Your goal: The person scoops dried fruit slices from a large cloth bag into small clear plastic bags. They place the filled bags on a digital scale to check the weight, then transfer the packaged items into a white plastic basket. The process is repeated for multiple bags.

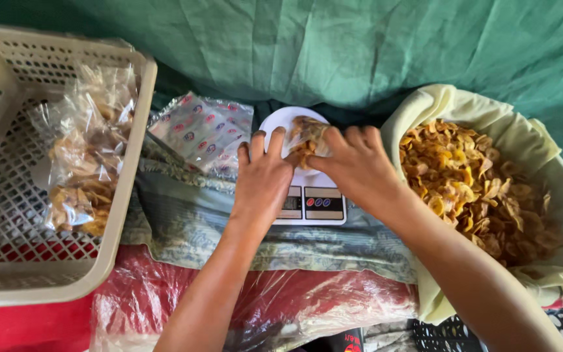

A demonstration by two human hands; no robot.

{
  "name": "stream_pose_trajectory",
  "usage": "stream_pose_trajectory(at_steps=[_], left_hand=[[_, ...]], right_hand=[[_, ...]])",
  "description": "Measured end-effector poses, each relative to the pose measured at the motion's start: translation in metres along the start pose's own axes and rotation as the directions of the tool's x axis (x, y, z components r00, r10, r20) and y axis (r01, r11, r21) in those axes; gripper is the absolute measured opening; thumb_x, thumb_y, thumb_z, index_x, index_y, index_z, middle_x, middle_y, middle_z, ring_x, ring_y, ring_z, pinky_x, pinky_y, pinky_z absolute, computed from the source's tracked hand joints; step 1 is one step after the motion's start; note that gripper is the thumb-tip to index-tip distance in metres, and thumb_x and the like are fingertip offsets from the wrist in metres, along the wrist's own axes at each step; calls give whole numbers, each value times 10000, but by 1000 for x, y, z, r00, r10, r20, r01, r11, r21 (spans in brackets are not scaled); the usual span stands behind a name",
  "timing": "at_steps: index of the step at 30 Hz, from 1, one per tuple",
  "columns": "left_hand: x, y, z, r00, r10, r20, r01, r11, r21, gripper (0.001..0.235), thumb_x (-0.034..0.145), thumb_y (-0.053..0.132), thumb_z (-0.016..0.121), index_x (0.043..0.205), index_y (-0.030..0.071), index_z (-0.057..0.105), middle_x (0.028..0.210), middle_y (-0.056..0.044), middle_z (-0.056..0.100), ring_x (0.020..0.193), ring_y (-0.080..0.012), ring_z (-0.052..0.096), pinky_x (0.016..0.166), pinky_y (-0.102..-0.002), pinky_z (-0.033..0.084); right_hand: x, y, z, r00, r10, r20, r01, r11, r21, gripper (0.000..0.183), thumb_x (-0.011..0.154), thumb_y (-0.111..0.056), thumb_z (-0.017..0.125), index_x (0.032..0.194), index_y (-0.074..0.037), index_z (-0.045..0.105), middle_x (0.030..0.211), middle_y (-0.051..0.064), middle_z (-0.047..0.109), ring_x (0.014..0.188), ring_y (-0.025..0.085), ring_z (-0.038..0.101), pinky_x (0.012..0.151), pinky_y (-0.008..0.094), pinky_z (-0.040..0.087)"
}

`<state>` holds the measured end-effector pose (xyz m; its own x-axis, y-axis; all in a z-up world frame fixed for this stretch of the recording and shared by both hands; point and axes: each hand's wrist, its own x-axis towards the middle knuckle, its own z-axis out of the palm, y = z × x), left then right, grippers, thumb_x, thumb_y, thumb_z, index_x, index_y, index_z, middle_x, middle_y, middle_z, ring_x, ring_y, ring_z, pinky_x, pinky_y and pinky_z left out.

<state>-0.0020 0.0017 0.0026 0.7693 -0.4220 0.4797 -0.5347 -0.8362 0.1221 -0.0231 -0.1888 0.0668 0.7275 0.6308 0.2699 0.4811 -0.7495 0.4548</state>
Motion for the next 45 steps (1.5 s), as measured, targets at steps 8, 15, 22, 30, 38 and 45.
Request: stream_pose_trajectory(at_steps=[8, 15, 22, 30, 38, 45], left_hand=[[31, -16, -16, 964, 167, -207, -188, 979, -84, 252, 855, 101, 689, 1103, 113, 732, 1270, -82, 585, 1301, -341, 485, 1032, -572, 414], [55, -1, -66, 977, 106, -183, -191, 815, -546, 176, 894, 148, 765, 947, 23, 653, 1004, -121, 676, 1014, -361, 623, 890, -476, 484], [53, -4, -90, 998, -27, -52, -19, 683, -730, 326, 859, 115, 786, 1105, 46, 584, 889, -108, 682, 862, -291, 682, 758, -404, 523], [41, -21, -53, 983, -62, -175, -164, 141, -976, 751, 826, 158, 873, 1444, 94, 452, 1182, -20, 504, 1128, -162, 565, 944, -326, 497], [23, -6, 20, 928, -14, 373, 357, -256, -898, 446, 894, 144, 813, 1279, -52, 702, 1059, -93, 778, 881, -164, 743, 722, -306, 607], [21, -2, 6, 954, -34, 298, 280, -251, -927, 520, 799, 162, 865, 1248, 16, 646, 1045, -26, 745, 912, -112, 723, 755, -272, 620]], right_hand=[[-2, 67, -1, 998, 23, -61, -24, 1000, -12, 160, 884, -178, 657, 985, -254, 756, 1032, -10, 643, 1018, 200, 672, 1013, 510, 384], [-7, 69, -58, 991, 137, 3, -125, 892, 434, 234, 930, -362, 731, 938, -129, 749, 1015, 44, 678, 999, 259, 648, 1055, 434, 379], [4, 75, -69, 985, 112, -131, -11, 800, 599, 164, 895, -142, 818, 928, -28, 706, 1009, 93, 728, 905, 251, 718, 809, 330, 563], [7, 65, -51, 953, 297, 49, -96, 145, 985, 131, 1000, 8, 698, 1065, 6, 584, 1057, 123, 771, 968, 138, 730, 819, 271, 598], [12, 60, -51, 922, 384, 52, -2, -129, 992, 467, 950, -34, 666, 1347, -109, 433, 1129, 90, 734, 1050, 136, 740, 943, 273, 610], [5, 45, -5, 832, 489, 262, -402, 207, 892, 245, 1011, -199, 734, 1218, -77, 779, 1123, 95, 821, 958, 160, 749, 862, 302, 617]])
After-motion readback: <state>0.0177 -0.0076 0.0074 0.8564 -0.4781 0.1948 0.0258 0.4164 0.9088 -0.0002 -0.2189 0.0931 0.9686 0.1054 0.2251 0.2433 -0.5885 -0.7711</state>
